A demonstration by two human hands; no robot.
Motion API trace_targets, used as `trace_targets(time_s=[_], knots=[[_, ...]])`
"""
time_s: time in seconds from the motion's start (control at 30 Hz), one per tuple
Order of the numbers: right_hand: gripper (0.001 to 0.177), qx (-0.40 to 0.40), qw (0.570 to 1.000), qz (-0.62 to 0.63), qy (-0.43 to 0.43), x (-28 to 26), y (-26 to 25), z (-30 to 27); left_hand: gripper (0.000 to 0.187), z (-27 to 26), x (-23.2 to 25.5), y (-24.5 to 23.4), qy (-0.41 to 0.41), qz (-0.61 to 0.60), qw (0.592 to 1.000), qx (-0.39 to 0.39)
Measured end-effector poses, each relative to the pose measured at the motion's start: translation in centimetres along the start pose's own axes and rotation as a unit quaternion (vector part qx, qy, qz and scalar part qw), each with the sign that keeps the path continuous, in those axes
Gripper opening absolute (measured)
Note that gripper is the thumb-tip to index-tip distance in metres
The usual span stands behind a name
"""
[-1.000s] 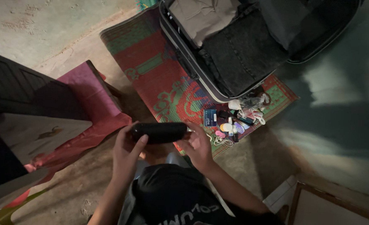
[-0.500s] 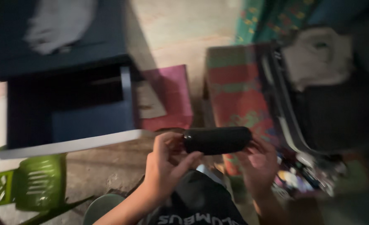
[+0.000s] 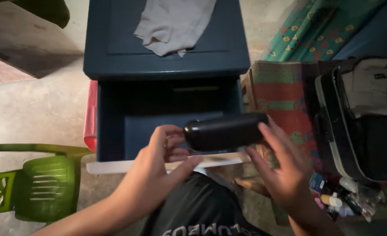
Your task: The person organizes items into a drawer by hand, including a white glasses case, a black phone, and several small packaged items.
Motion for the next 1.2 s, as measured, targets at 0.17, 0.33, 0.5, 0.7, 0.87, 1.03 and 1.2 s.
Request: trace_targets(time_s=[0.17,0.33,0.5,0.7,0.87,1.03,1.2], knots=[[0.064,-0.116,0.992,-0.033,0.029,-2.9,4.3,3.2,0.064,2.8,-3.7,-3.5,-0.055,-0.15,0.985,-0.062],[0.076,-0.378,0.888,0.08,0.247,-1.0,9.0,3.2,0.085,6.1,-6.8,-5.0,-0.002,-0.067,0.994,-0.084],[0.09,-0.429,0.869,0.069,0.235,-0.4,10.9,4.1,0.097,8.4,-6.9,-5.4,-0.126,-0.023,0.989,-0.078],[0.1,-0.451,0.858,0.012,0.247,1.0,11.4,5.3,0.097,9.9,-6.7,-5.3,-0.171,-0.062,0.98,-0.083],[0.105,-0.418,0.872,0.054,0.249,1.9,12.3,6.0,0.084,11.4,-7.2,-4.7,-0.138,-0.149,0.975,-0.092],[0.103,-0.391,0.877,0.061,0.273,3.3,13.1,6.6,0.088,12.2,-7.1,-4.4,-0.147,-0.177,0.969,-0.087],[0.1,-0.361,0.885,0.052,0.289,4.1,13.4,6.6,0.082,13.1,-6.5,-4.1,-0.06,-0.254,0.961,-0.092]])
Point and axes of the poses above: each hand's wrist, its own z-axis towards the middle knuckle, its own y-axis out of the palm, x = y × z, the point moved 6 cm from there along z, towards the middle knuckle, and after that the axes turned 6 degrees about x, right-handed, at the moved point
